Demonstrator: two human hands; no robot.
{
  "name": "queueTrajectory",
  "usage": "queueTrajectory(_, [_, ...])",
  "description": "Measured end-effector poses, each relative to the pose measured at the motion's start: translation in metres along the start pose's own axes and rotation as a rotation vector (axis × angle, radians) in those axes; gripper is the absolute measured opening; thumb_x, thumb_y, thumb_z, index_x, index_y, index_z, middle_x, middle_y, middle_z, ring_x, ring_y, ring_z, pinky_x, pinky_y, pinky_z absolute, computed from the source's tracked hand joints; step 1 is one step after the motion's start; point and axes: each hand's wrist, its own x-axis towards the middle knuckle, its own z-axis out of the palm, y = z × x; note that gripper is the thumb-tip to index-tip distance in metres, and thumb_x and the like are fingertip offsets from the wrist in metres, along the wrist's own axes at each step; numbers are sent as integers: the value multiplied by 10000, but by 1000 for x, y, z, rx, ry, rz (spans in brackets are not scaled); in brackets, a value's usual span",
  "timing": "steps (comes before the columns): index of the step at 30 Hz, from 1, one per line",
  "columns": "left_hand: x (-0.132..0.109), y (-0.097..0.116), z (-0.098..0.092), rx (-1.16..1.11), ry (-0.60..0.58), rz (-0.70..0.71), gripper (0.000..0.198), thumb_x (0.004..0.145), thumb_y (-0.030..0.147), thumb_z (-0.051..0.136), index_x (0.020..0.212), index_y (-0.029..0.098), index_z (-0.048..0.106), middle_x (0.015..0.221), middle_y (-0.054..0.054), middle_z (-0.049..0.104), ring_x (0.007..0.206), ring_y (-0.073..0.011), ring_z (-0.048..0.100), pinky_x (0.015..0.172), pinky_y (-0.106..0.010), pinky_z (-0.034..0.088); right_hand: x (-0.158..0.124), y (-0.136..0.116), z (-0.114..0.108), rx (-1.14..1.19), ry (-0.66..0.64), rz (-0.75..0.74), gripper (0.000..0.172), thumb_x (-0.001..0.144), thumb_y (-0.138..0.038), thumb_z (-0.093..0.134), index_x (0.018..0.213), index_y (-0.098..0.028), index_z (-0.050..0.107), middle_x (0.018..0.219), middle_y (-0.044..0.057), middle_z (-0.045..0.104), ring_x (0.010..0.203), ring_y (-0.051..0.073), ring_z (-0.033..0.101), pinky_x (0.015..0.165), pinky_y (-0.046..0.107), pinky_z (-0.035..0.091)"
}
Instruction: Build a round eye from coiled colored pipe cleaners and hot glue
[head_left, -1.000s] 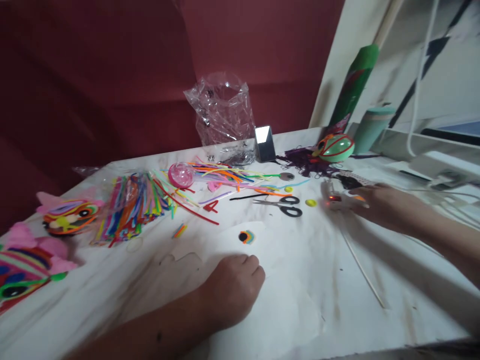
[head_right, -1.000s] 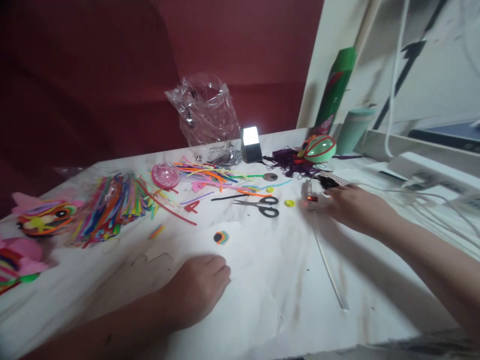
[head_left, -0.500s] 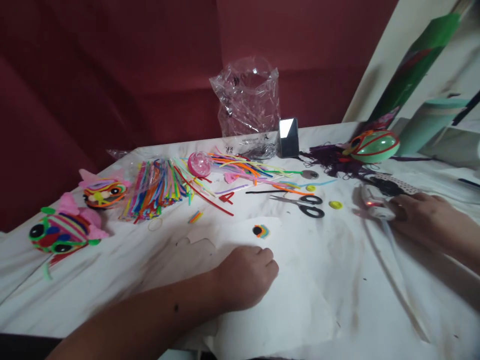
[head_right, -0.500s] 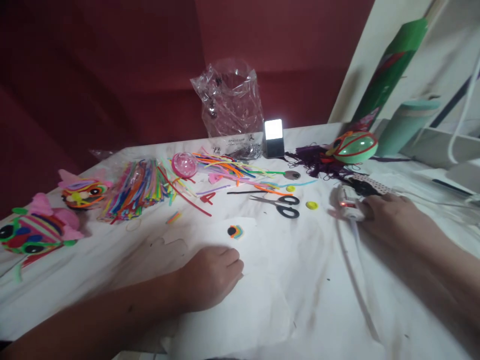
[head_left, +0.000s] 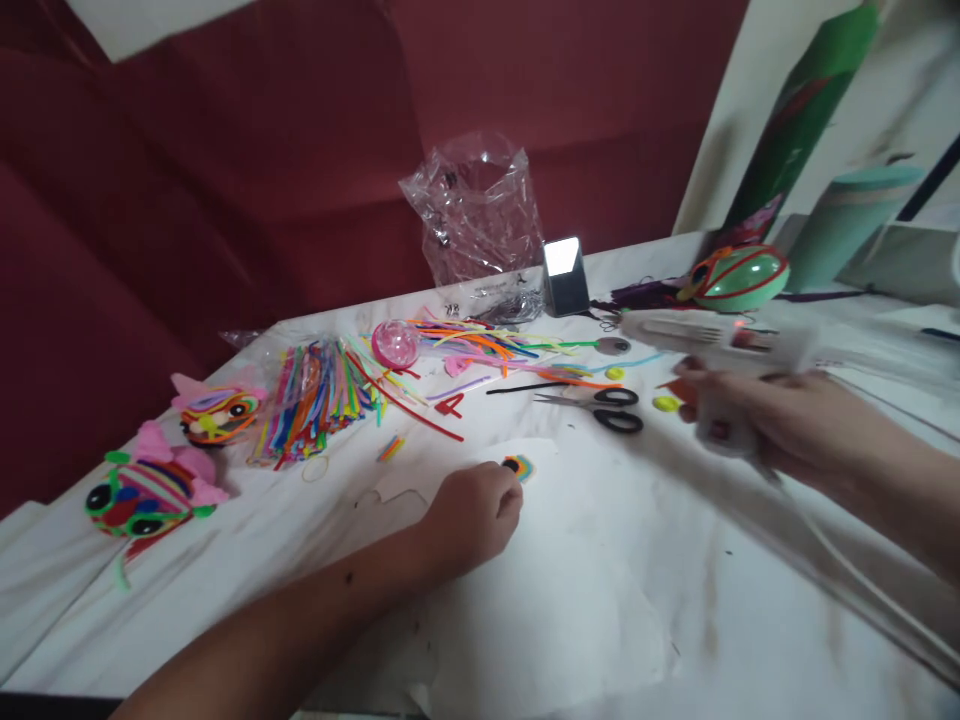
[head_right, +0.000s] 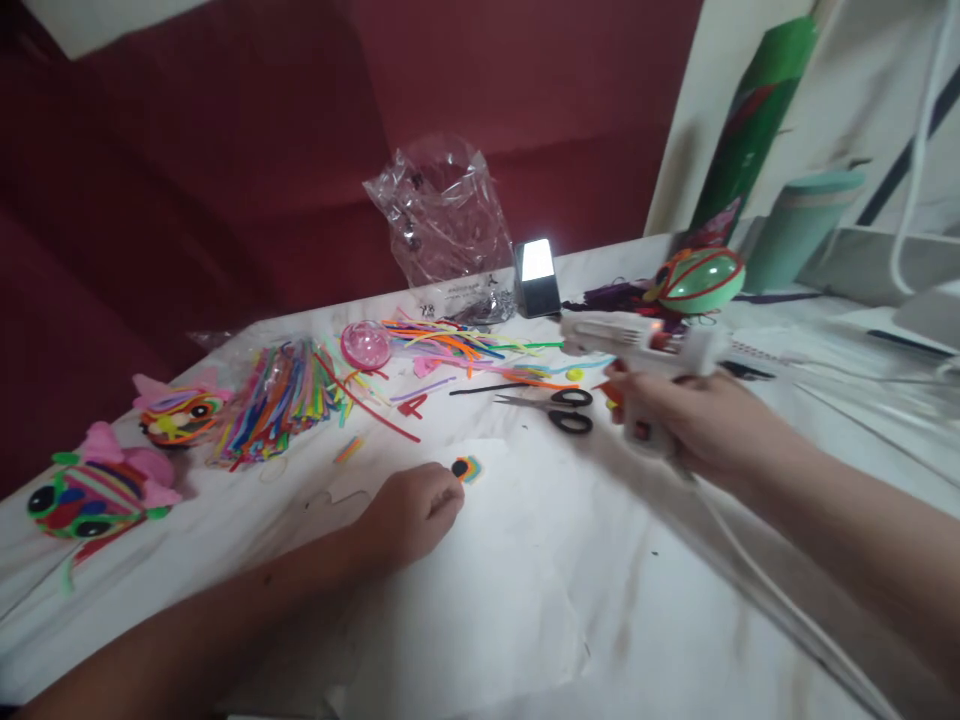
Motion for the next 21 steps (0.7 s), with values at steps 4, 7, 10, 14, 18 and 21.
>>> queueTrajectory(4, [11, 15, -4, 240, -99, -19, 131, 829, 154, 447, 826, 151, 577, 781, -55, 627, 680, -185, 605, 563, -273, 412, -5, -7, 40, 86, -234, 63, 314, 742, -445, 586, 614, -159, 593, 586, 23, 575, 527, 129, 493, 462, 253, 356])
queueTrajectory(7, [19, 25, -1, 415, -166, -29, 154, 835, 158, 441, 908, 127, 574, 848, -101, 622, 697, -223, 615, 551, -302, 436, -9, 2, 53, 155, -252, 42, 298, 749, -469, 593, 732, -171, 599, 591, -2, 576, 548, 137, 505, 476, 247, 364])
queueTrajectory(10, [25, 29, 6, 499, -236, 0, 147, 817, 117, 448, 891, 119, 576, 855, -119, 610, 723, -228, 619, 547, -291, 449, -12, 12, 54, 208, -249, 58, 307, 740, -463, 612, 862, -182, 623, 647, -10, 597, 588, 144, 521, 491, 248, 371])
queueTrajectory(14, [29, 25, 12, 519, -226, -21, 176, 795, 68, 442, 891, 118, 581, 816, -110, 616, 690, -216, 621, 549, -288, 454, -11, 15, 44, 141, -284, 95, 343, 716, -494, 613, 754, -155, 654, 607, 10, 599, 559, 152, 518, 485, 269, 386])
queueTrajectory(18, [24, 15, 11, 377, -23, -37, 128, 804, 126, 458, 829, 137, 582, 758, -78, 624, 656, -193, 613, 559, -278, 442, -9, 9, 34, 36, -358, 37, 266, 704, -430, 607, 704, -169, 657, 617, 9, 619, 580, 158, 545, 506, 264, 415])
queueTrajectory(21, [16, 6, 4, 94, 193, -157, 107, 800, 172, 470, 742, 163, 559, 667, -21, 604, 600, -143, 587, 548, -235, 422, -8, 6, 32, -63, -458, 5, 210, 694, -380, 585, 669, -181, 646, 602, -4, 618, 561, 152, 544, 500, 251, 418])
